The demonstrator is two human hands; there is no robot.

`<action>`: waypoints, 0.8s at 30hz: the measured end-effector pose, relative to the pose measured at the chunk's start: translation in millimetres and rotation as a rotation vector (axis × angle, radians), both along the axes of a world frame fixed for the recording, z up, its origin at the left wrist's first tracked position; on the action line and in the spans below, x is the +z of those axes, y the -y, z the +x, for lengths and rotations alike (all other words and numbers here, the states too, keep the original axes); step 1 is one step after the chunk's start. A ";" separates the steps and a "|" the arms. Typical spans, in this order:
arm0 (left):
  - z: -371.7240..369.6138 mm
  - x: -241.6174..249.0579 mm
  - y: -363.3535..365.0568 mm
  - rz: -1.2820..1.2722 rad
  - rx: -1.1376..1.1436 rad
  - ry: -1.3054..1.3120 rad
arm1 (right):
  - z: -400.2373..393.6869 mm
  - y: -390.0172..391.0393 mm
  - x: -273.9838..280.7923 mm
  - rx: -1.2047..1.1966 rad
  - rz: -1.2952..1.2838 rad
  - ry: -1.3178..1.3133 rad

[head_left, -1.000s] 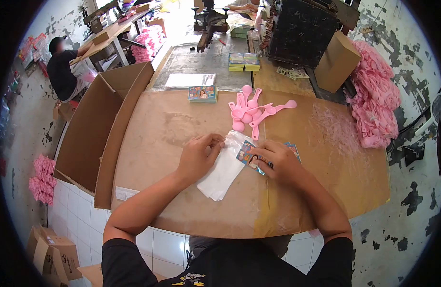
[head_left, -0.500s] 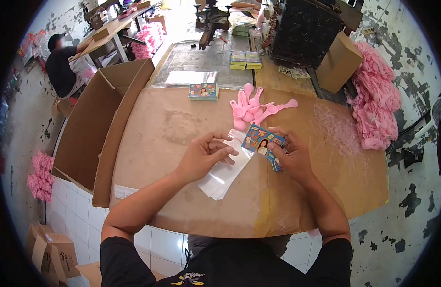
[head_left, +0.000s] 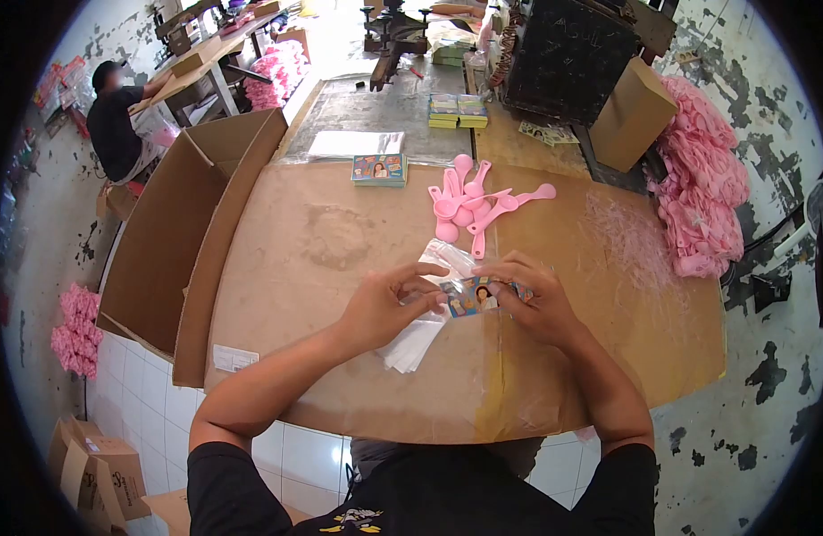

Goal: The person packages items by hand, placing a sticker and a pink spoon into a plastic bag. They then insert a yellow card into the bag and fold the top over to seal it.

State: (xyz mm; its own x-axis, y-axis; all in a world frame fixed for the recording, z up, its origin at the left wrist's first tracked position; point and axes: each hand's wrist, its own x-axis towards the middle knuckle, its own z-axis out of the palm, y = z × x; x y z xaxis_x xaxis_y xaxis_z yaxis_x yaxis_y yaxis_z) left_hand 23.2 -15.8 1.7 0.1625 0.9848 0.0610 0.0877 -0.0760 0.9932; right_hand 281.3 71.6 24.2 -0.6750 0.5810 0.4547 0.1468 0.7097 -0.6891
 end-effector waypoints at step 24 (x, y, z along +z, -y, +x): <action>5.3 -6.8 -0.2 -0.025 -0.005 0.190 | -6.9 -1.7 11.6 0.206 -0.246 0.128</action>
State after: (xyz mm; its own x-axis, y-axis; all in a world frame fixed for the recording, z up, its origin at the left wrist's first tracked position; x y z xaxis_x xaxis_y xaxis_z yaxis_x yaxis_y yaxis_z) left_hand 28.5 -15.5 -5.1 0.1555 0.9856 0.0665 -0.1024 -0.0509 0.9934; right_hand 274.5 73.3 35.9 -0.8323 0.5081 0.2216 0.1142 0.5484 -0.8284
